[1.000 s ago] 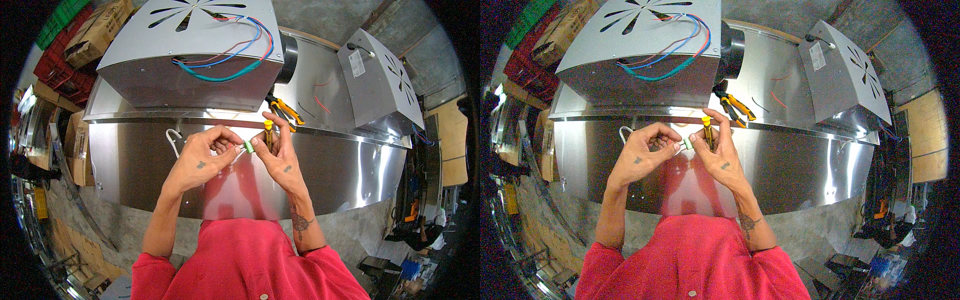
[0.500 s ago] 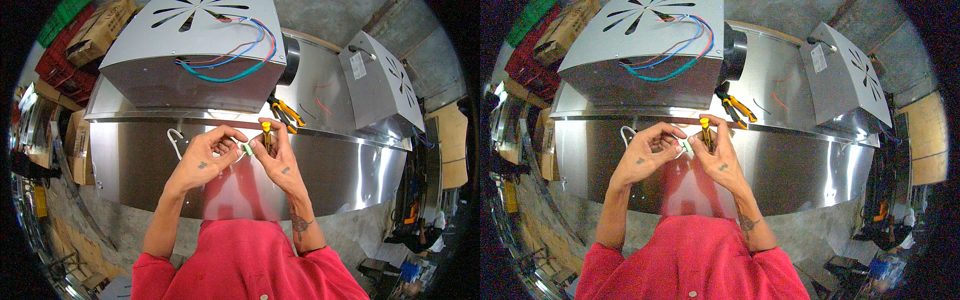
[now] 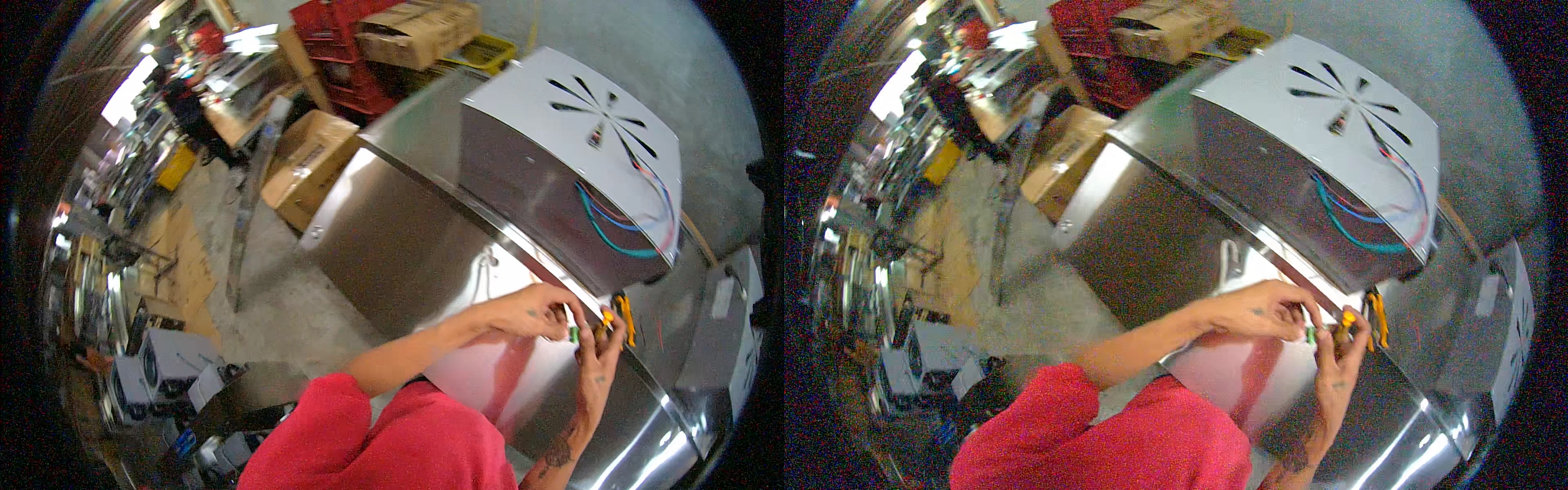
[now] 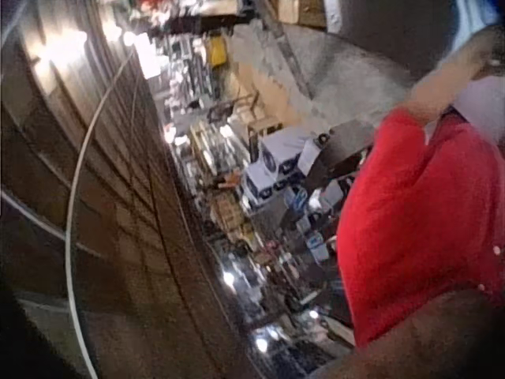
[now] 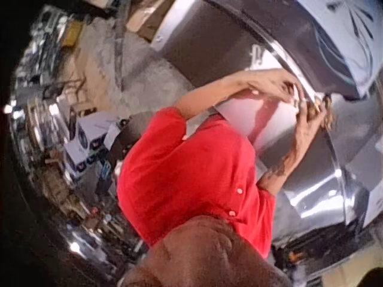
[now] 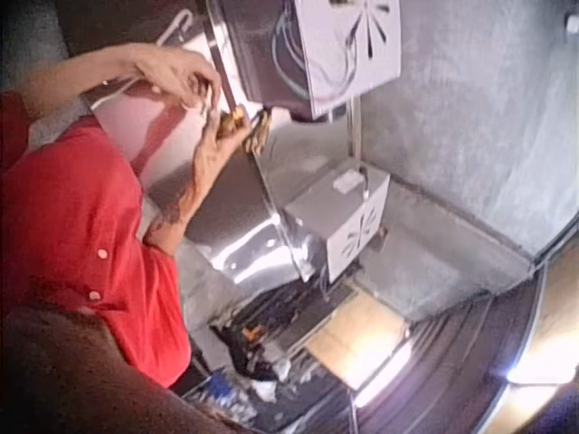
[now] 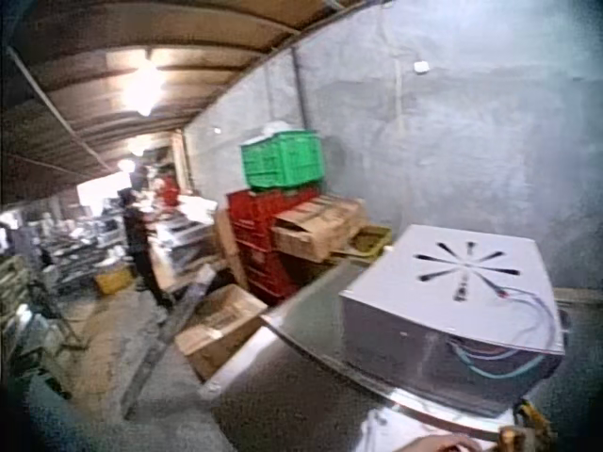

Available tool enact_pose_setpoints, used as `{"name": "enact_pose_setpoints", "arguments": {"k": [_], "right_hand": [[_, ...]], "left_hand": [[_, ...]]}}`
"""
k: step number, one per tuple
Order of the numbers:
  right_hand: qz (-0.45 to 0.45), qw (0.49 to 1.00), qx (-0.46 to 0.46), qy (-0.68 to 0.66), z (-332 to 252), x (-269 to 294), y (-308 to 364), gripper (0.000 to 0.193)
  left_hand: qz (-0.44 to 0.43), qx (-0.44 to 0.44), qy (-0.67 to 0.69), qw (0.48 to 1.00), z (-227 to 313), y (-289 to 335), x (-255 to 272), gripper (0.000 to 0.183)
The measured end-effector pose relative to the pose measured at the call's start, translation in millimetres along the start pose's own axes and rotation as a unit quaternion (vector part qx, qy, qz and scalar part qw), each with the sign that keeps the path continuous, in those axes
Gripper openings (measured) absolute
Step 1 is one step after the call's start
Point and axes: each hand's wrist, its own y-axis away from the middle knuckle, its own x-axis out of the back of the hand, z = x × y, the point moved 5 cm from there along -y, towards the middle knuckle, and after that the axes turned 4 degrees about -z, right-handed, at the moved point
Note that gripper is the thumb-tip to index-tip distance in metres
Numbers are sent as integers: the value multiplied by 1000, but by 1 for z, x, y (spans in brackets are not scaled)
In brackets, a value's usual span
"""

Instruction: The person strips insulation from red and white wires using pliers, then inserts the exposed ends into a green terminal block and tightens the screws with a screwdriver. The person repeats this process for additional wires, securing each connection in the terminal block.

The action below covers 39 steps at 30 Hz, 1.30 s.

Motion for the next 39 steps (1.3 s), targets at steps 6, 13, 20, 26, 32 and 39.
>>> {"name": "enact_pose_setpoints", "arguments": {"k": [6, 13, 20, 26, 32, 39], "right_hand": [[-22, 999, 17, 34, -17, -8, 2, 48], [-25, 998, 55, 34, -8, -4, -7, 48], [-25, 998, 42, 42, -7, -1, -7, 48], [31, 998, 49, -37, -4, 14, -7, 48], [65, 987, 148, 9, -30, 19, 1, 61], [92, 953, 287, -34, -52, 25, 7, 60]], "left_hand": [[5, -4, 13, 1000, 2, 2, 2, 28], [-2, -23, 38, 999, -4, -2, 2, 27], [10, -28, 38, 999, -5, -3, 0, 25], [37, -20, 86, 995, -6, -2, -4, 25], [19, 3, 57, 998, -19, -9, 2, 32], [85, 94, 26, 992, -7, -6, 2, 29]]}}
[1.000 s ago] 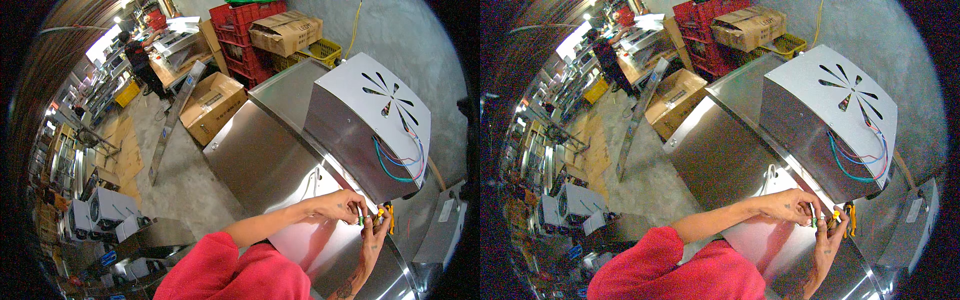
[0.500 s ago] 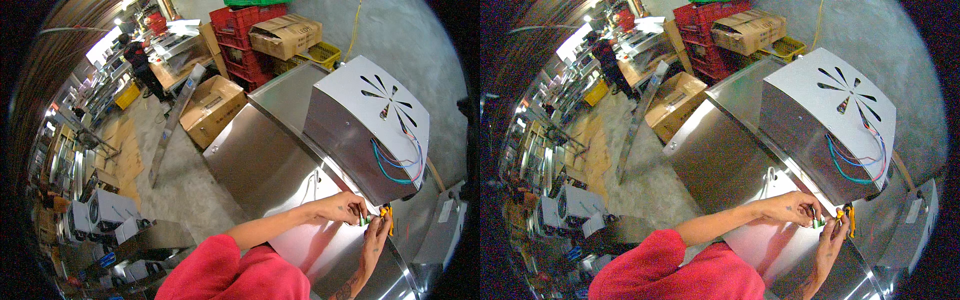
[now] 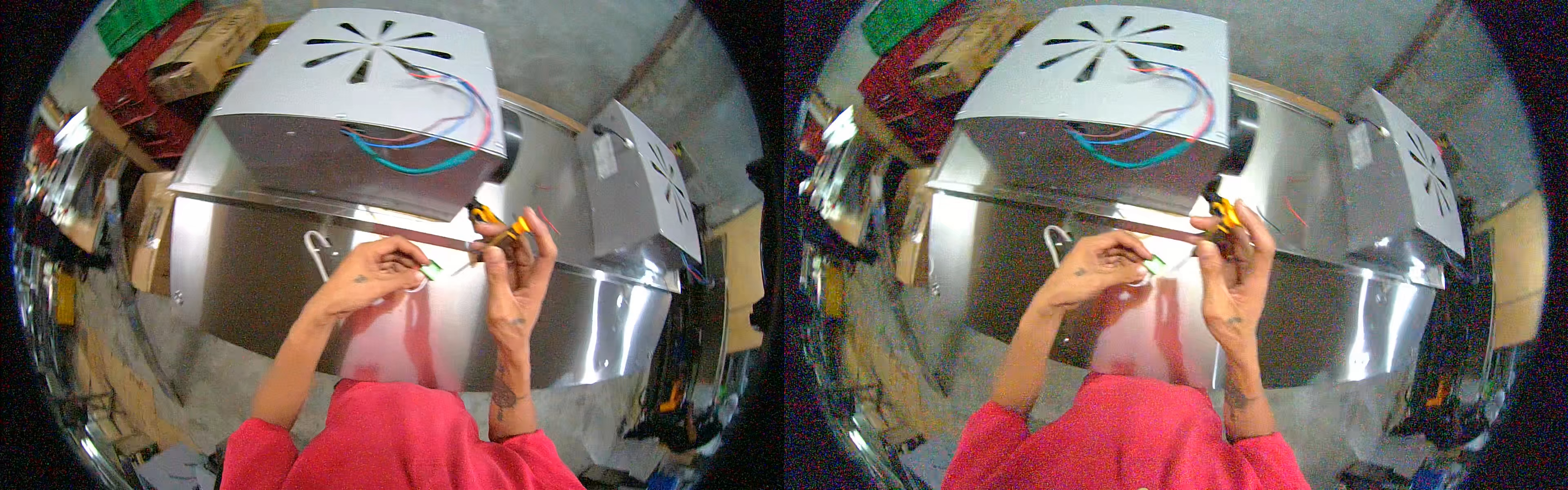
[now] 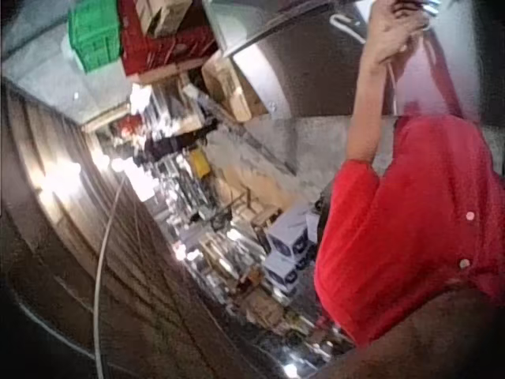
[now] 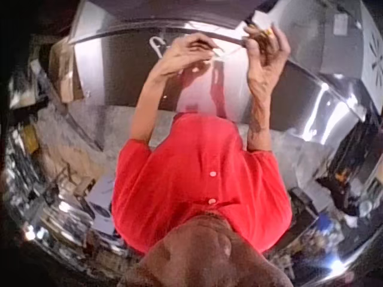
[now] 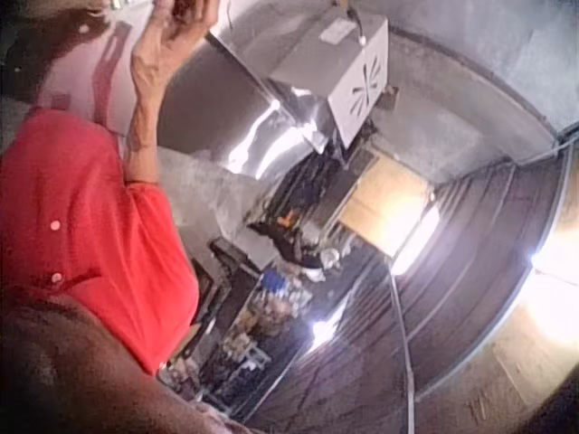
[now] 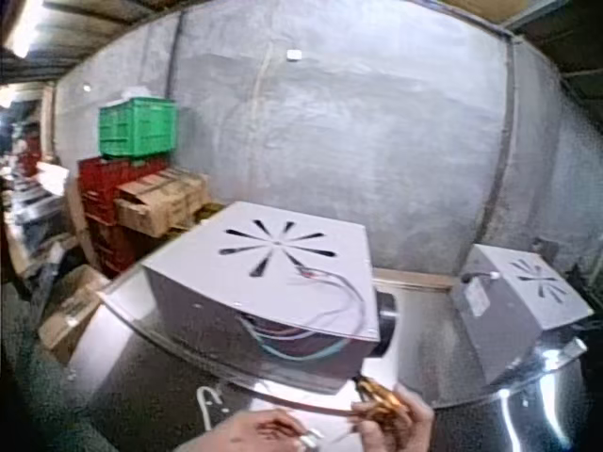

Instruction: The person strips insulation from red and white wires using pliers, then inserts the exposed ends into a green terminal block and tightens the screws with a screwdriver. The person repeats this process for additional wires, securing each connection in the terminal block.

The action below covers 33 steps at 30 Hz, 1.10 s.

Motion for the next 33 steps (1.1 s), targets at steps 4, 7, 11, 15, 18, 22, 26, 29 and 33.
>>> {"name": "enact_pose_setpoints", "arguments": {"k": [4, 7, 11, 15, 18, 22, 26, 29, 33], "right_hand": [[17, 999, 19, -29, 0, -1, 4, 63], [-5, 999, 39, 5, 6, -2, 4, 64], [-8, 999, 33, -18, 10, -10, 6, 62], [-11, 999, 32, -32, 15, -11, 7, 61], [-13, 999, 49, 8, 17, -11, 5, 61], [-14, 999, 45, 13, 18, -11, 5, 61], [-20, 998, 51, 23, 16, -11, 8, 60], [-51, 992, 105, 49, 17, -11, 12, 61], [-109, 981, 143, 68, 15, -17, 10, 63]], "left_hand": [[4, 4, 3, 1000, 3, -4, -5, 29], [-2, 8, 3, 1000, 4, -3, -6, 30], [0, 6, -3, 1000, 7, -2, -8, 28], [-6, -4, -9, 1000, 6, -1, -7, 28], [-11, -2, -10, 1000, 6, 0, -7, 29], [-14, -4, -11, 1000, 6, -1, -8, 29], [-16, -7, -8, 1000, 1, -2, -8, 28], [-18, 8, -10, 1000, 1, -4, -10, 28], [-27, -2, -17, 1000, 0, -6, -10, 28]]}}
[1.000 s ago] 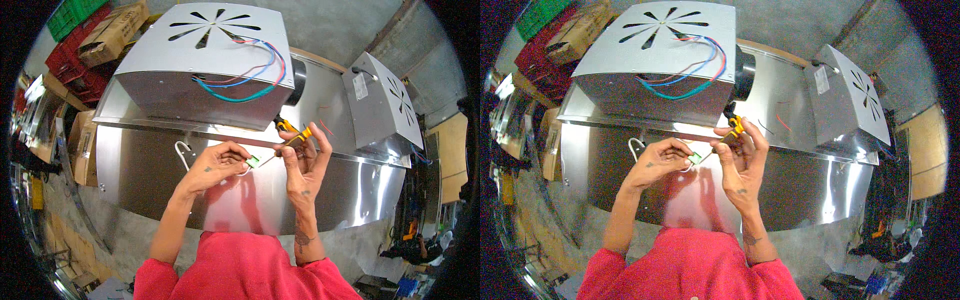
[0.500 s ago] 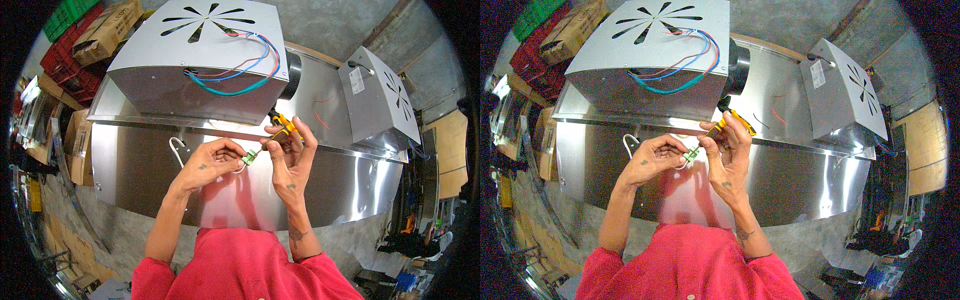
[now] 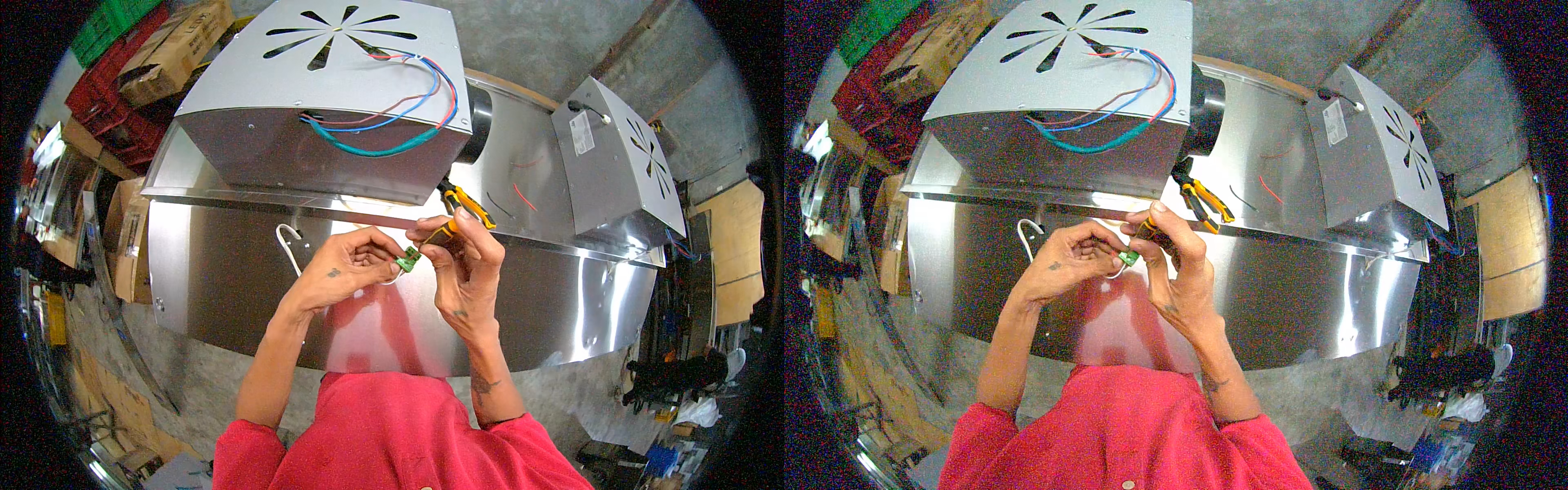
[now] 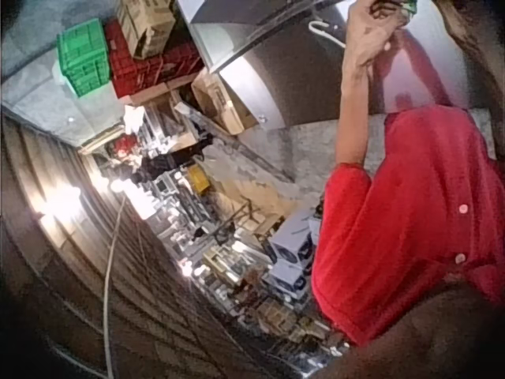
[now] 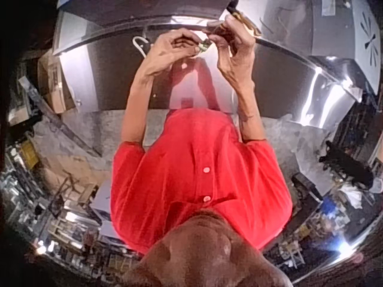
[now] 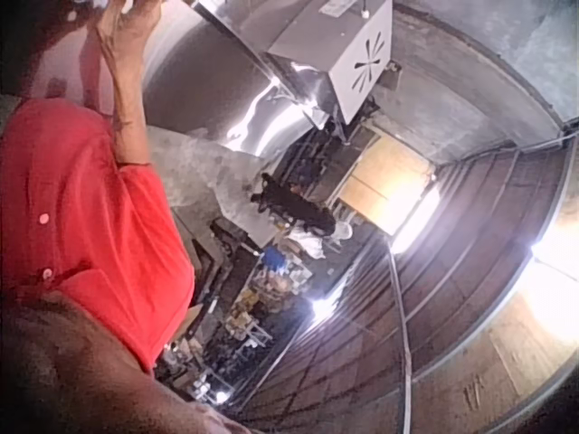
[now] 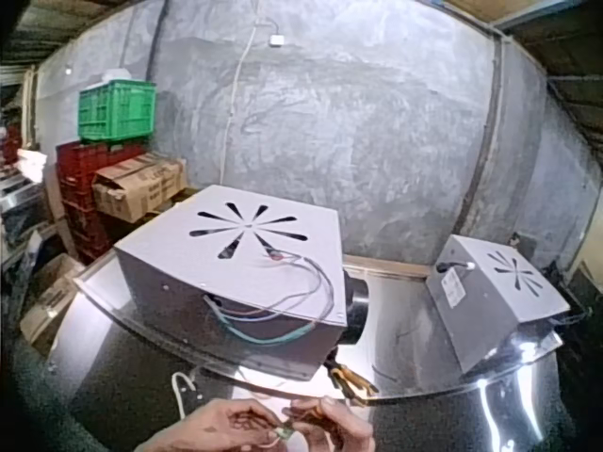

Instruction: The person strips insulation from red and white wires using pliers, then inserts the exposed ends into a green terminal block and tightens the screws with a screwdriver. The person repeats this process for additional wires, securing each connection in the terminal block.

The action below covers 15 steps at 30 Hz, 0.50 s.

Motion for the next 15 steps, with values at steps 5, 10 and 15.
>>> {"name": "enact_pose_setpoints", "arguments": {"k": [5, 10, 15], "right_hand": [[-62, 995, 48, 58, -7, 0, -4, 62], [10, 996, 1, 85, -17, 1, -6, 46], [-34, 997, 19, 73, -12, 2, -4, 56]], "left_hand": [[-14, 3, 2, 1000, -5, 3, 2, 29], [-62, -66, 6, 996, -15, -8, -1, 30], [-47, -55, 42, 996, -6, -3, -4, 25]]}}
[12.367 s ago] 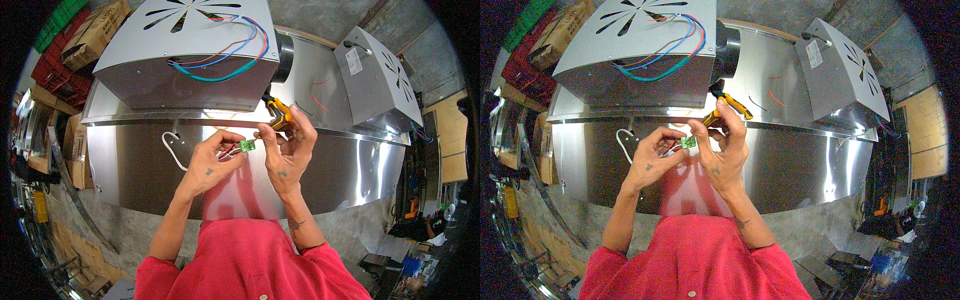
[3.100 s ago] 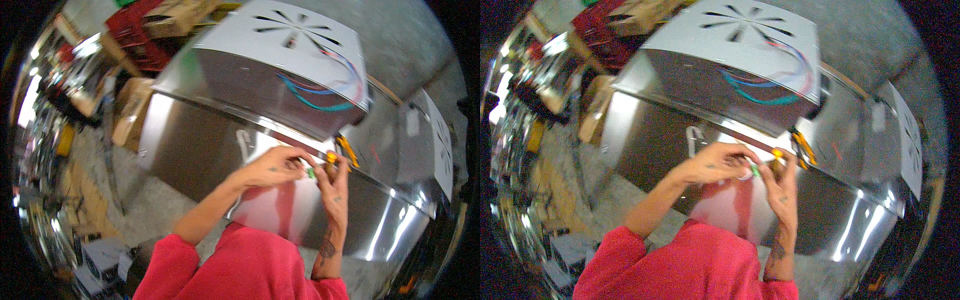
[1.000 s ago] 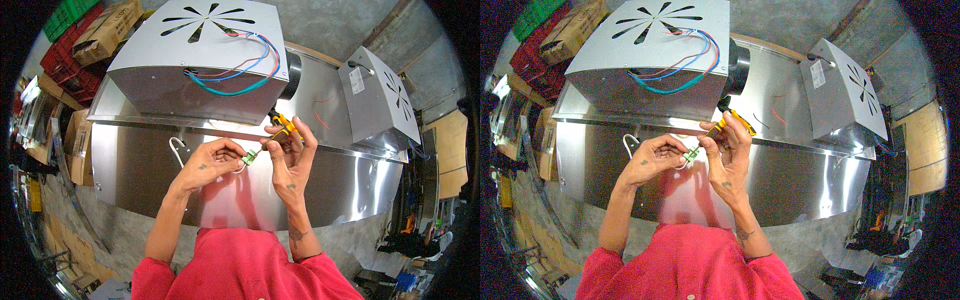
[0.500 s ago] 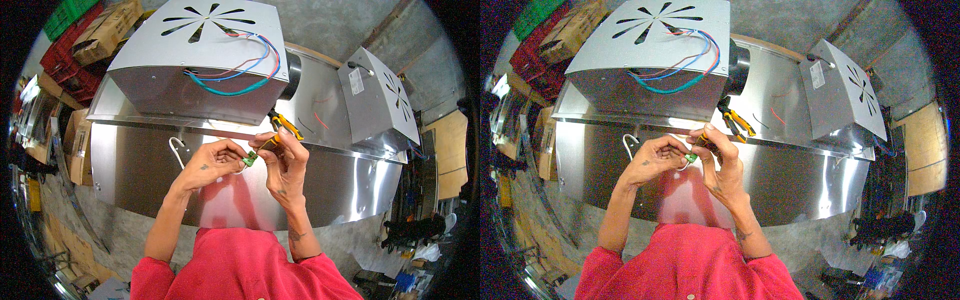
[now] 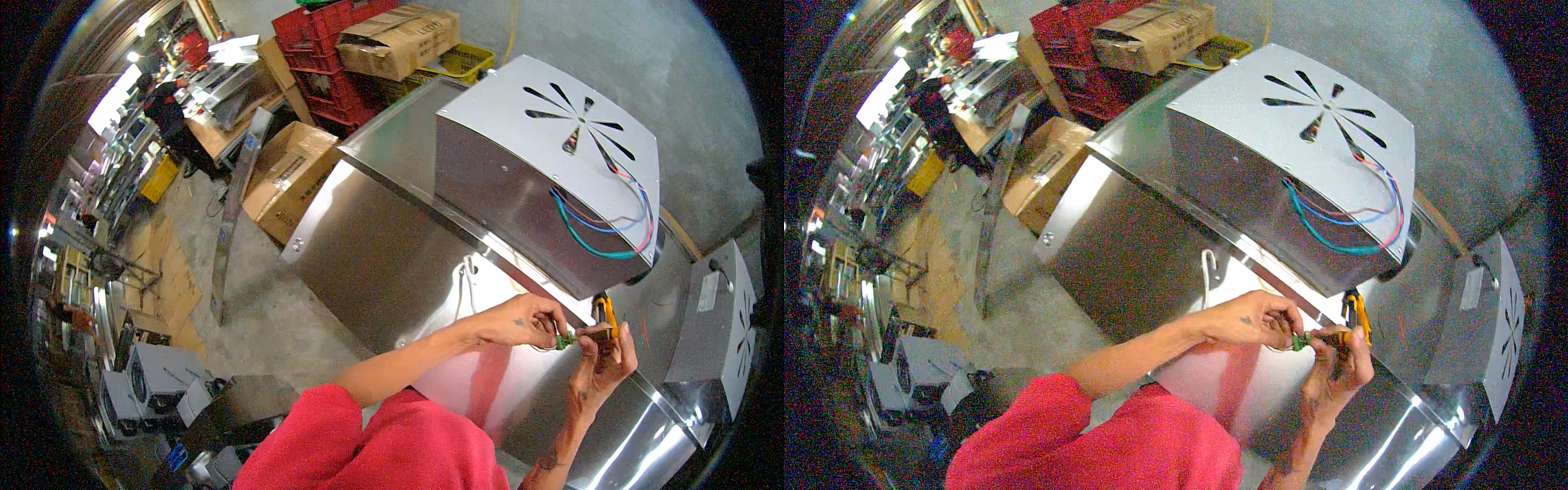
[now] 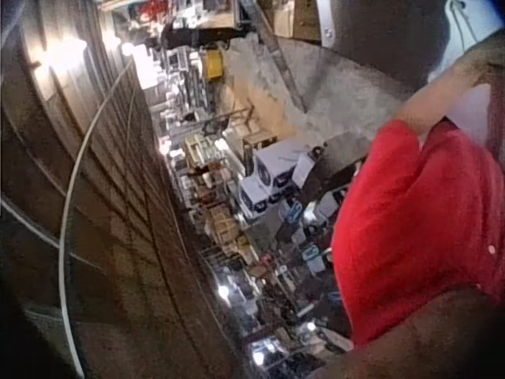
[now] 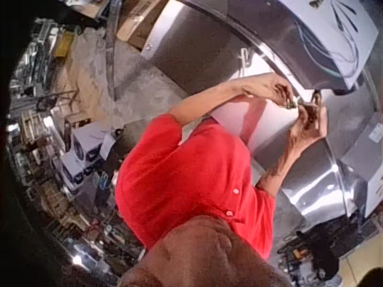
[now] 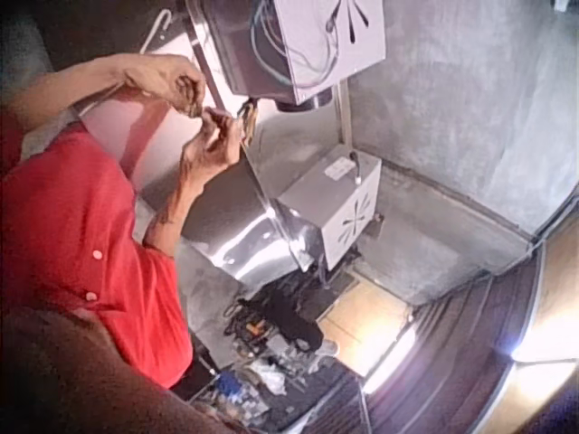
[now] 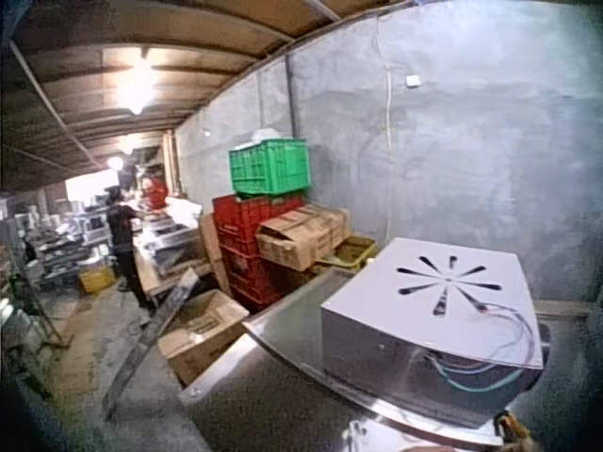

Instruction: The person strips insulation from red and white wires using pliers, then inserts the exposed ends into a green terminal block and tightens the screws with a screwdriver. The person repeats this process for additional wires, securing each connection in the terminal block.

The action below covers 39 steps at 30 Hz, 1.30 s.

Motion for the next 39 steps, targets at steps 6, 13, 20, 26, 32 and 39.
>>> {"name": "enact_pose_setpoints", "arguments": {"k": [6, 13, 20, 26, 32, 39], "right_hand": [[13, 999, -30, -26, -9, 1, 2, 60], [15, 998, -49, -41, -11, 5, 2, 58], [43, 995, -73, -44, -4, 8, 4, 59], [60, 993, -100, -37, -1, 14, 6, 62], [8, 998, -38, -48, -2, 13, 5, 65], [50, 997, -44, -33, -7, 16, 1, 60]], "left_hand": [[-11, -32, 9, 999, 3, 2, -4, 24], [-22, -18, 23, 999, 2, 0, -6, 25], [3, -42, 48, 998, -1, -2, -5, 25], [-7, -20, 55, 998, 0, 1, -11, 24], [-23, -19, 46, 998, -6, -3, -12, 25], [-31, -14, 37, 999, -7, -4, -11, 25]]}}
